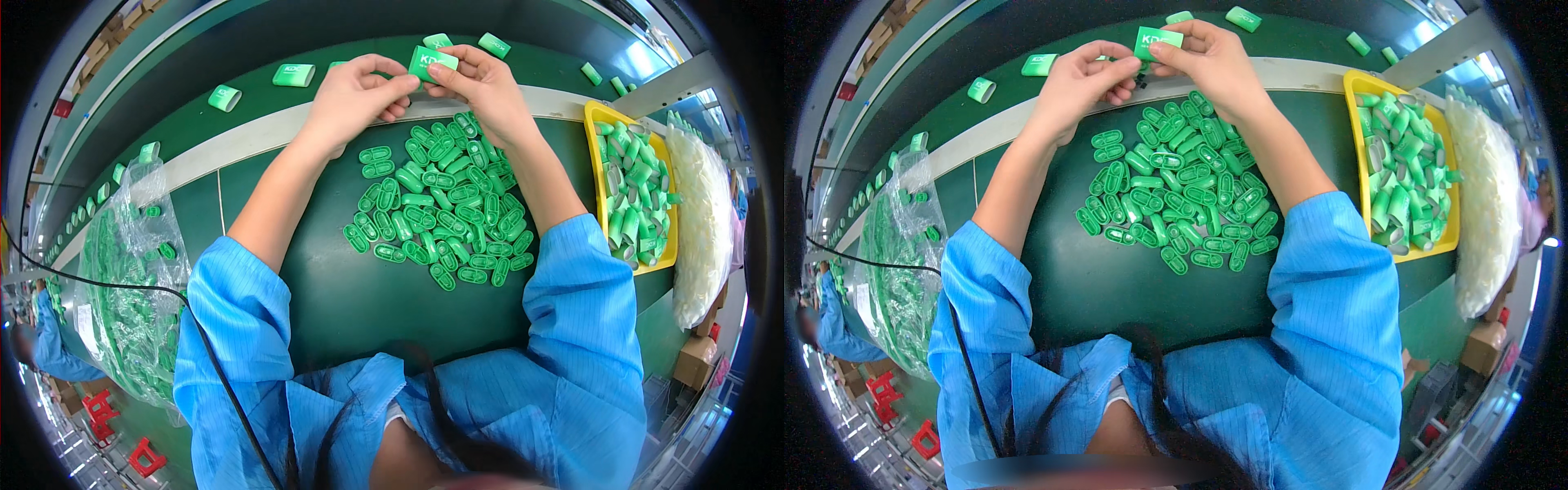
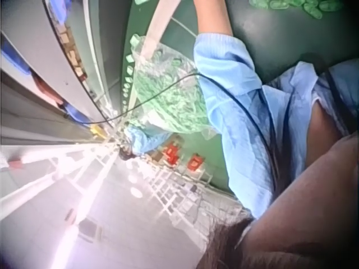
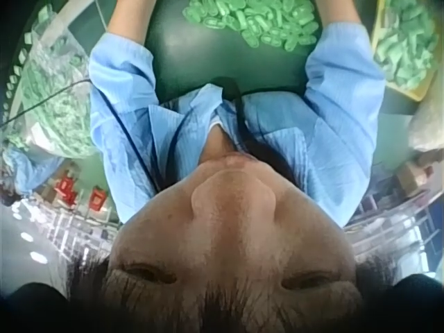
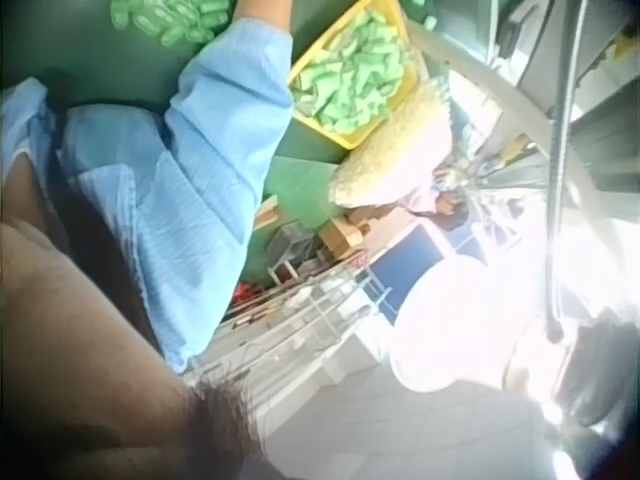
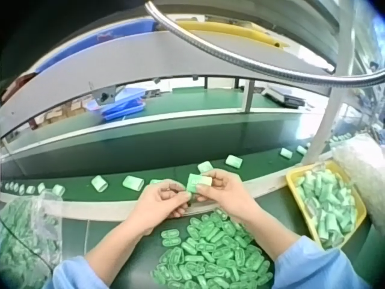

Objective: The person assembles small green plastic components by hand, then sorts them on an assembly line.

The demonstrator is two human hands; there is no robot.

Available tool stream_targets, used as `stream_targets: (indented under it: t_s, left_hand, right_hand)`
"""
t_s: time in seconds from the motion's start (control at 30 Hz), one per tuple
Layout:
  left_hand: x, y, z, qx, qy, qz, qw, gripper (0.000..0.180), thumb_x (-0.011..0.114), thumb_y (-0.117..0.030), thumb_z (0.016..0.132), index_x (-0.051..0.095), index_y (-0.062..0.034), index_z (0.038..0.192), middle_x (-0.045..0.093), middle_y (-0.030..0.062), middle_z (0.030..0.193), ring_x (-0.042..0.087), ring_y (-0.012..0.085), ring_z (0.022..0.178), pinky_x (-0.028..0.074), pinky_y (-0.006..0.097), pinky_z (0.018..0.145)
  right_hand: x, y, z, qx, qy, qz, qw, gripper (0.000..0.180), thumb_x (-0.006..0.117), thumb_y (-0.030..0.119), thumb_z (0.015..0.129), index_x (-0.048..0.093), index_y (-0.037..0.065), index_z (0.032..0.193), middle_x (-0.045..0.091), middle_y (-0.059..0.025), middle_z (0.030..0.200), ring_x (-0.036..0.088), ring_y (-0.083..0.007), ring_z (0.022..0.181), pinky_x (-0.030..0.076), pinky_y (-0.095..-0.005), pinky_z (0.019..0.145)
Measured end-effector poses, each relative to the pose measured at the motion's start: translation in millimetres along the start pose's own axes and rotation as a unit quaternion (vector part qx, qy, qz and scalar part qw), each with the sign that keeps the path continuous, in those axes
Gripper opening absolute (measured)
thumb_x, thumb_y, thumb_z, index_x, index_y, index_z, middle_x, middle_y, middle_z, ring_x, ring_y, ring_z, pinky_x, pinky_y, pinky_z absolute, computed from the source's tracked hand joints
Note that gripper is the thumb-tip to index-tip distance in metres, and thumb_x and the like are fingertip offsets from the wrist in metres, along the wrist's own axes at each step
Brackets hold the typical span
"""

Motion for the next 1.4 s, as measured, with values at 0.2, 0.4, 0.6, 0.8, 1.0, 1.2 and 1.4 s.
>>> stream_targets:
  t_s: [0.2,0.4,0.6,0.8,1.0,1.2,1.4]
  left_hand:
    - [-8,12,-3,-0.03,0.033,-0.137,0.99,0.03,0.061,-0.016,0.084,0.055,0.0006,0.108,0.062,0.006,0.087,0.058,0.0084,0.075,0.049,0.019,0.07]
    - [-11,10,0,-0.007,-0.007,-0.117,0.993,0.029,0.059,-0.015,0.085,0.054,0.0023,0.108,0.062,0.0081,0.097,0.061,0.0133,0.086,0.05,0.023,0.077]
    - [-7,4,-1,0.064,-0.012,-0.04,0.997,0.038,0.063,-0.012,0.081,0.053,0.0096,0.11,0.064,0.013,0.094,0.063,0.0141,0.078,0.051,0.023,0.071]
    - [-10,-13,-6,0.138,-0.023,0.125,0.982,0.036,0.066,-0.019,0.078,0.059,0.0032,0.106,0.066,0.0126,0.084,0.064,0.0155,0.073,0.05,0.026,0.068]
    - [8,-30,-30,0.219,-0.145,0.333,0.906,0.027,0.05,-0.009,0.086,0.053,0.0032,0.11,0.064,0.0165,0.074,0.066,0.0266,0.069,0.052,0.032,0.063]
    - [8,-35,-27,0.213,-0.19,0.321,0.903,0.024,0.046,-0.005,0.082,0.05,0.0115,0.099,0.061,0.0214,0.07,0.061,0.0362,0.066,0.05,0.041,0.061]
    - [-39,-6,13,0.037,-0.127,0.253,0.958,0.026,0.051,-0.02,0.08,0.063,0.0007,0.09,0.065,0.0133,0.073,0.065,0.0266,0.068,0.05,0.037,0.074]
  right_hand:
    - [7,-20,-2,0.082,-0.003,0.159,0.984,0.03,0.06,0.015,0.084,0.051,-0.003,0.107,0.06,-0.0073,0.1,0.06,-0.0129,0.082,0.049,-0.024,0.075]
    - [-2,-3,-3,-0.008,-0.026,-0.038,0.999,0.03,0.065,0.011,0.079,0.055,-0.002,0.103,0.062,-0.0086,0.09,0.06,-0.0127,0.077,0.049,-0.0249,0.068]
    - [10,-5,-5,-0.003,0.023,-0.001,1.0,0.029,0.065,0.005,0.078,0.055,-0.003,0.104,0.063,-0.009,0.091,0.06,-0.0119,0.08,0.05,-0.0238,0.069]
    - [9,4,-9,-0.064,0.012,-0.076,0.995,0.028,0.066,0.004,0.077,0.058,-0.002,0.103,0.064,-0.0085,0.091,0.06,-0.0109,0.08,0.05,-0.0232,0.073]
    - [17,3,-8,-0.054,-0.003,-0.059,0.997,0.028,0.066,0.005,0.077,0.059,-0.002,0.102,0.065,-0.0076,0.089,0.061,-0.0104,0.078,0.05,-0.0219,0.071]
    - [21,9,-7,-0.098,-0.074,-0.081,0.989,0.03,0.068,0.008,0.074,0.059,-0.004,0.1,0.067,-0.0102,0.082,0.063,-0.0109,0.072,0.051,-0.0225,0.065]
    - [16,0,49,-0.055,-0.047,-0.261,0.963,0.034,0.063,0.019,0.08,0.058,-0.003,0.105,0.065,-0.0107,0.082,0.063,-0.0124,0.069,0.05,-0.0248,0.062]
Point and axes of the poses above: each hand's wrist, its own z-axis towards the middle knuckle, its own x-axis out of the palm, y = z × x, the point moved 8 cm from there along z, towards the middle knuckle
